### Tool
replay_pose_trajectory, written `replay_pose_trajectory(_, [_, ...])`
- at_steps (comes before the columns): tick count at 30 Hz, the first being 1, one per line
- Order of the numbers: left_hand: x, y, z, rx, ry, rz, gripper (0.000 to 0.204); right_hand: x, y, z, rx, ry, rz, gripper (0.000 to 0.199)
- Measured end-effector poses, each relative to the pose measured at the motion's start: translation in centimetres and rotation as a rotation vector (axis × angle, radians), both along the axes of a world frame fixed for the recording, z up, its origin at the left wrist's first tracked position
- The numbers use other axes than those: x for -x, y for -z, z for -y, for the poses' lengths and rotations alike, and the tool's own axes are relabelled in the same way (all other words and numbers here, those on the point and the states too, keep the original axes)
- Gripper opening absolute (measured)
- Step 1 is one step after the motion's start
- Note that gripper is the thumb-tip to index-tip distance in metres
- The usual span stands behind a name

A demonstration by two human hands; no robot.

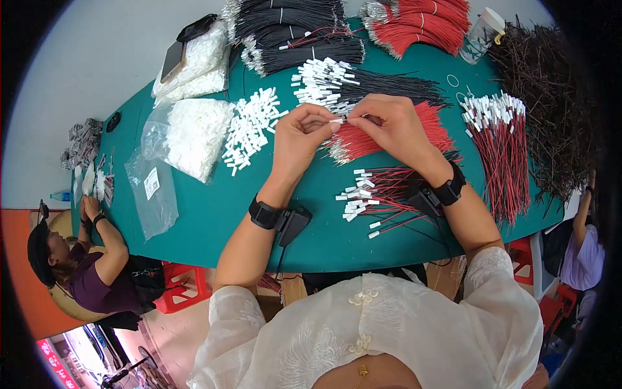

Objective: The person picks up a red wire and a white plastic connector, fits the connector onto the end of the wire by hand, and places the completed assembly onto a pile. This process is repeated several times.

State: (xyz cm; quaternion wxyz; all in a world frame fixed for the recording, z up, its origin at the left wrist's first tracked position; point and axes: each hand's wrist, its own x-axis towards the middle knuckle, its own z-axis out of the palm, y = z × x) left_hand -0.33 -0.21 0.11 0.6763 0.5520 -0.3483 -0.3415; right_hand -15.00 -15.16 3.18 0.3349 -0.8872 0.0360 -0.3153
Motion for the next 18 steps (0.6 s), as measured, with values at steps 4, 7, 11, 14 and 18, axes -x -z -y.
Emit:
replay_pose_trajectory(4, [0.3,-0.2,-0.1,-0.013,0.005,0.006,0.017,0.0,0.0,-0.1,-0.012,-0.01,-0.011,0.008])
replay_pose_trajectory(7, [0.5,-0.1,-0.1,-0.007,0.009,0.01,0.015,0.1,0.0,-0.1,0.013,-0.013,-0.011,0.007])
replay_pose_trajectory(11, [0.5,0.0,0.0,0.002,0.012,0.02,0.012,0.0,0.5,0.0,0.015,-0.027,-0.004,0.007])
replay_pose_trajectory(14, [0.4,-0.1,0.0,-0.025,0.01,0.048,0.01,0.0,0.3,-0.1,-0.008,-0.034,-0.017,0.007])
replay_pose_trajectory(18, [0.3,-0.5,0.0,0.023,0.001,0.005,0.012,-0.2,-0.6,0.1,0.015,-0.033,-0.04,0.01])
